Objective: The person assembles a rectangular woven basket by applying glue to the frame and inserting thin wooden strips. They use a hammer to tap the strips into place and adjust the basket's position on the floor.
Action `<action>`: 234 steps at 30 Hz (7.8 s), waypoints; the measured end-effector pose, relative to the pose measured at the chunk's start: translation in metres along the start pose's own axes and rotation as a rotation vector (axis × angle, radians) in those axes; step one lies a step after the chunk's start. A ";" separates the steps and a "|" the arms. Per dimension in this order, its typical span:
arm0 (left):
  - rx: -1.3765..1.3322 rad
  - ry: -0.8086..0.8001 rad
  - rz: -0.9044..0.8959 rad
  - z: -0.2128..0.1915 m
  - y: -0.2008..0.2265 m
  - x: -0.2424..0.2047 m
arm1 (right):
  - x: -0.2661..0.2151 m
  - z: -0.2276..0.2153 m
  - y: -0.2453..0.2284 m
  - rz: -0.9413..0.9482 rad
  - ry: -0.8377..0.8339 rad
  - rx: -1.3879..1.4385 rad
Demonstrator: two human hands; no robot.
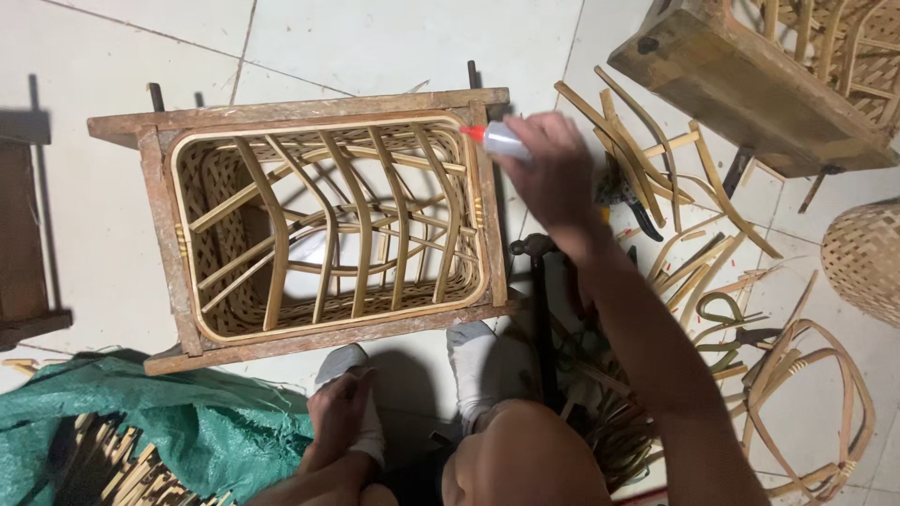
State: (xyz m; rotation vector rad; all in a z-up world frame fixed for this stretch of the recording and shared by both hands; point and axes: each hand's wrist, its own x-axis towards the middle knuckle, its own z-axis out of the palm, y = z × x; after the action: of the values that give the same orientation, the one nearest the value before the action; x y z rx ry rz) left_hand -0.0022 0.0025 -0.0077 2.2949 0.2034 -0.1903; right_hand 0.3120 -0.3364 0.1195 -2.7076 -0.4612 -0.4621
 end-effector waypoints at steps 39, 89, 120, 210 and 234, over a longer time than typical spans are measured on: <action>0.018 0.017 -0.009 0.004 -0.008 -0.002 | -0.061 0.007 -0.050 1.020 -0.259 0.824; 0.048 -0.006 -0.031 0.007 -0.017 -0.009 | -0.141 -0.043 -0.111 0.968 -0.147 0.842; -0.755 -0.318 -0.491 -0.056 0.055 0.076 | -0.197 -0.061 -0.130 1.019 -0.208 0.879; -1.188 0.092 -0.573 -0.073 0.042 0.074 | -0.020 -0.021 -0.228 -0.507 -0.456 0.210; -1.122 0.461 -0.610 -0.126 0.007 0.085 | 0.051 0.030 -0.262 -0.601 -0.496 0.243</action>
State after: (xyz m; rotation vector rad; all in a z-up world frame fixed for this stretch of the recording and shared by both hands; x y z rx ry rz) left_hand 0.0913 0.0993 0.0636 1.0752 0.9715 0.1380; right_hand 0.2684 -0.0799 0.1869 -2.3878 -1.3815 0.1362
